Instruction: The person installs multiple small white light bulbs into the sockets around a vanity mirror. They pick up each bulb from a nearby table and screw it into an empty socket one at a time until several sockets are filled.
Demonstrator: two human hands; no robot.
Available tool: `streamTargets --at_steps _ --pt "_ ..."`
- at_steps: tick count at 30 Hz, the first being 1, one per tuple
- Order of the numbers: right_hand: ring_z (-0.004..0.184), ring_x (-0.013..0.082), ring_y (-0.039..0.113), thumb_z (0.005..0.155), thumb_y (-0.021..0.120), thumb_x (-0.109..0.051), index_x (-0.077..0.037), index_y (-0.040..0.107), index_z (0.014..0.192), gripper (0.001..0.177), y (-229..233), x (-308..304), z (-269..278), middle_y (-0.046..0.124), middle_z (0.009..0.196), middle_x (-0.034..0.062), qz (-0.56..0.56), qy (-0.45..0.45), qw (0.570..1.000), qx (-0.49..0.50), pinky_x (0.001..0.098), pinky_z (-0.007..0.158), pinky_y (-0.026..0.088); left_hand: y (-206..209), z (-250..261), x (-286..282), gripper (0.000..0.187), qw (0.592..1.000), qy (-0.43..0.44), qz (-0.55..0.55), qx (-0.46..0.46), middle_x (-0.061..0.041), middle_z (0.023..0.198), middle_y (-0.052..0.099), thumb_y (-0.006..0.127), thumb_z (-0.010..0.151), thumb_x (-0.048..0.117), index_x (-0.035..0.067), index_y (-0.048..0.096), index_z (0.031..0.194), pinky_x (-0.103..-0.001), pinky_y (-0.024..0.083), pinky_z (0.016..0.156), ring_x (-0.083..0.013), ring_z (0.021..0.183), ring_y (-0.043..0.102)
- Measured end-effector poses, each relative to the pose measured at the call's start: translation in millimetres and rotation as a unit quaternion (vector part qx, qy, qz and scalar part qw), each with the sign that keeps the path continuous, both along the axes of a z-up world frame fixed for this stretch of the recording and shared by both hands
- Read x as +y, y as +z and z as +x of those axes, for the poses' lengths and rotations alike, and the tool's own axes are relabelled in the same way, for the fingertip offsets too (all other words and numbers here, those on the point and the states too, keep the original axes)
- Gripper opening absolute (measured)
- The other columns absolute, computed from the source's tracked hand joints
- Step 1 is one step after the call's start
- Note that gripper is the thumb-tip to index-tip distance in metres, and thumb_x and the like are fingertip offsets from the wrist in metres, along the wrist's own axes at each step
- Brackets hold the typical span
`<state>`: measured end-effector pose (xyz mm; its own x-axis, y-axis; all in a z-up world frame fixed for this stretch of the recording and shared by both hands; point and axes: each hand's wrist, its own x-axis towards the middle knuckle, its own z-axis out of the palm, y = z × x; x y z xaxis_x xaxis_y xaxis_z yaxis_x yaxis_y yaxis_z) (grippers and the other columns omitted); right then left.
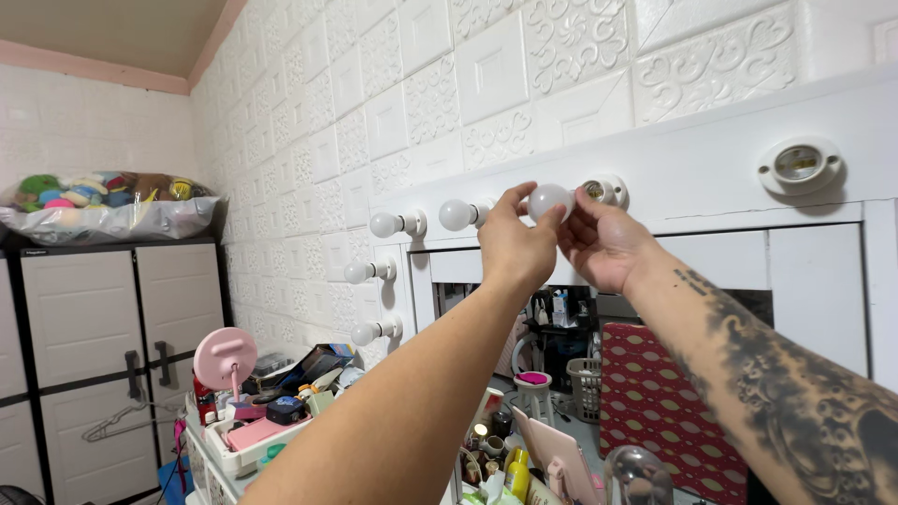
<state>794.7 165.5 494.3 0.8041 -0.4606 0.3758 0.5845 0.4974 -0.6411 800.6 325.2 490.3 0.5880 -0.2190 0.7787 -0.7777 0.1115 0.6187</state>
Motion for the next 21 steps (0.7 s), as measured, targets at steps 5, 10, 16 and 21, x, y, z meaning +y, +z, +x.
streamTargets --at_steps 5,10,16,21 --pt "0.09 0.0122 0.065 0.096 0.07 -0.03 -0.01 0.065 0.106 0.022 7.5 -14.6 10.8 0.067 0.1 0.0021 -0.016 0.024 1.0 -0.012 0.0259 0.091 0.061 6.3 15.1 -14.8 0.053 0.998 0.005 -0.052 -0.044 -0.017 0.12 0.072 0.069 0.092 0.029 0.008 0.059 0.139 -0.038 0.058 0.089 -0.0272 0.103 0.074" --pt "0.09 0.0122 0.066 0.095 0.071 -0.028 -0.011 0.066 0.102 0.019 9.4 -14.7 10.7 0.068 0.098 0.0014 0.004 0.03 0.999 -0.02 0.0256 0.088 0.06 7.0 25.2 -17.7 0.054 0.996 -0.016 -0.06 -0.064 -0.018 0.119 0.072 0.069 0.091 0.028 0.006 0.058 0.14 -0.037 0.061 0.083 -0.0265 0.097 0.078" --pt "0.088 0.0121 0.064 0.094 0.075 -0.031 -0.013 0.064 0.093 0.021 8.5 -10.2 8.5 0.065 0.096 0.0004 -0.011 0.044 0.998 -0.051 0.0255 0.085 0.059 10.1 25.5 -18.1 0.055 0.992 -0.038 -0.064 -0.098 -0.018 0.122 0.071 0.068 0.092 0.025 0.006 0.056 0.142 -0.037 0.062 0.082 -0.0271 0.098 0.078" --pt "0.091 0.0126 0.064 0.098 0.068 -0.03 -0.013 0.061 0.095 0.019 7.8 -7.0 5.0 0.066 0.1 0.0027 -0.027 0.082 0.993 -0.087 0.0291 0.089 0.059 11.7 26.6 -15.7 0.056 0.994 -0.054 -0.035 -0.09 -0.019 0.122 0.07 0.065 0.093 0.026 0.007 0.053 0.144 -0.037 0.064 0.078 -0.0267 0.096 0.078"
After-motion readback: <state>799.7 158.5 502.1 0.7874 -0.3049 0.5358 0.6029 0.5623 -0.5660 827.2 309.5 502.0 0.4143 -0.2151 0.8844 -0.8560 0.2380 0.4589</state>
